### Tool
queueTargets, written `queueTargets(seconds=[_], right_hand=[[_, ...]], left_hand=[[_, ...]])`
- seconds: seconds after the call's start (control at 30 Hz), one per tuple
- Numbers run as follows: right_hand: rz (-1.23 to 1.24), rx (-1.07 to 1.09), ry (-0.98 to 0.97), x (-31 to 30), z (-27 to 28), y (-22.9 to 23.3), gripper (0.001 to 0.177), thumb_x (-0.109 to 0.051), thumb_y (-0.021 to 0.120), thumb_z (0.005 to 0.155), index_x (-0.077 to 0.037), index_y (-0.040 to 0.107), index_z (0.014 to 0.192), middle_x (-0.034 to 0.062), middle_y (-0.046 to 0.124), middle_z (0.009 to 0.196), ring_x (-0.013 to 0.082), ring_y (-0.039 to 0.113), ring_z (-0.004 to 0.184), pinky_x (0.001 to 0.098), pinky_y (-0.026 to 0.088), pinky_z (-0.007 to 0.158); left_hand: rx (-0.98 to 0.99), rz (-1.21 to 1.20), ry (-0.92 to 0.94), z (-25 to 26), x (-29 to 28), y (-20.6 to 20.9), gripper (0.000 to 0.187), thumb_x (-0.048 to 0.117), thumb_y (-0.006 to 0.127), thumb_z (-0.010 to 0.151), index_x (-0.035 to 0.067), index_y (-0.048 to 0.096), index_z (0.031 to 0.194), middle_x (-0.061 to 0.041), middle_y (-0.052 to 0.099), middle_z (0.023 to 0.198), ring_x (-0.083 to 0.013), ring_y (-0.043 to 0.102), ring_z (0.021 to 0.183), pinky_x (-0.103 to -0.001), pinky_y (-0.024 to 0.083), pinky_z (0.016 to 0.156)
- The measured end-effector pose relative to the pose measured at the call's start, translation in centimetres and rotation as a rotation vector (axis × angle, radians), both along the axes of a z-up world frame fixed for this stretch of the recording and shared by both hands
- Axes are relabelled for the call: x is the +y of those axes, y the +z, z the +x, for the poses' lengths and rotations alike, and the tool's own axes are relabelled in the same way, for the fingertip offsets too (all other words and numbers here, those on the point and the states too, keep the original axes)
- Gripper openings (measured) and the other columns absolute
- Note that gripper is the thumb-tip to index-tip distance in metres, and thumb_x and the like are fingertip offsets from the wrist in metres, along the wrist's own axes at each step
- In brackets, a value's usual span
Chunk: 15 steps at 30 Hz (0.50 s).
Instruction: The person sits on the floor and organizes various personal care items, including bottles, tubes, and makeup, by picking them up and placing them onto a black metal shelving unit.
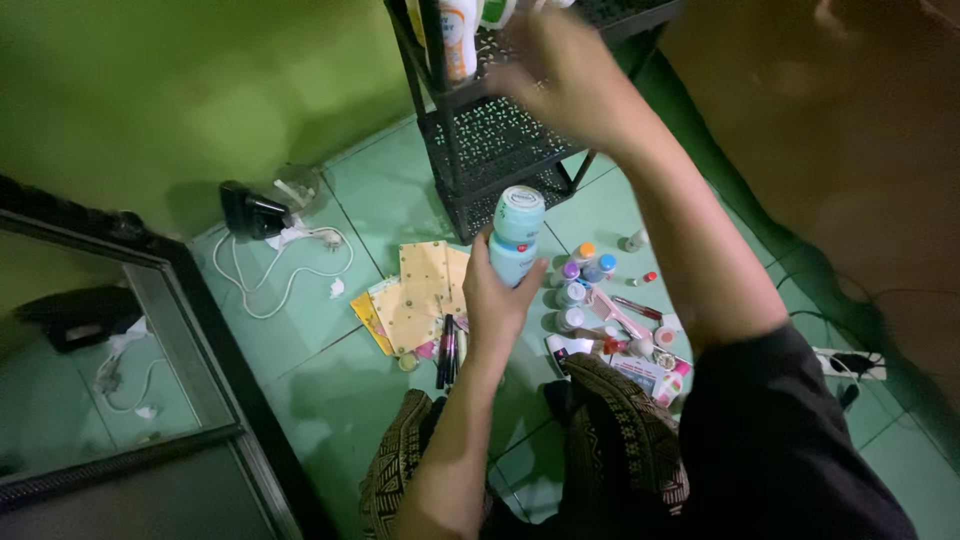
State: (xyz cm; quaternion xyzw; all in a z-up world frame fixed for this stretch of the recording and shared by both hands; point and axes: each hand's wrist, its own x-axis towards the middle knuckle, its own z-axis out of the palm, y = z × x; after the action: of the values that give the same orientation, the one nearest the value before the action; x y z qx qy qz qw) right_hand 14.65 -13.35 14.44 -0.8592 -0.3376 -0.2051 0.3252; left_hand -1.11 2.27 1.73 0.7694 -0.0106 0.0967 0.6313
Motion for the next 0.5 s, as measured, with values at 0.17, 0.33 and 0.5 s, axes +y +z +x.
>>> queueTargets(seconds=[0.17,0.33,0.5], right_hand=[[-0.166,0.612,0.128,-0.6,-8.0,-1.8,0.073,-0.033,0.089,0.074,-0.005,0.055,0.133,0.0125,0.071,0.118,0.0252,0.071,0.108,0.0396,0.057,0.090],[0.040,0.598,-0.030,-2.9,-8.5,-3.8,0.058,-0.028,0.087,0.078,-0.006,0.062,0.126,0.0129,0.074,0.111,0.0237,0.074,0.100,0.0380,0.061,0.086],[0.213,0.053,-0.259,-9.1,-2.6,1.1,0.045,-0.013,0.079,0.094,0.001,0.062,0.133,0.0145,0.073,0.122,0.0241,0.074,0.113,0.0389,0.059,0.098]], left_hand=[[0.064,-0.060,0.011,-0.1,-0.3,0.2,0.071,0.019,0.083,0.078,0.002,0.051,0.139,-0.019,0.073,0.117,-0.0274,0.075,0.103,-0.041,0.060,0.087],[0.049,-0.076,-0.064,-0.1,-1.4,-0.5,0.106,0.021,0.087,0.077,0.005,0.018,0.156,-0.030,0.051,0.140,-0.0342,0.059,0.125,-0.045,0.053,0.101],[-0.058,0.051,-0.019,0.2,-1.6,-2.4,0.111,0.017,0.088,0.081,0.005,0.010,0.159,-0.038,0.018,0.157,-0.0426,0.040,0.141,-0.050,0.044,0.108]])
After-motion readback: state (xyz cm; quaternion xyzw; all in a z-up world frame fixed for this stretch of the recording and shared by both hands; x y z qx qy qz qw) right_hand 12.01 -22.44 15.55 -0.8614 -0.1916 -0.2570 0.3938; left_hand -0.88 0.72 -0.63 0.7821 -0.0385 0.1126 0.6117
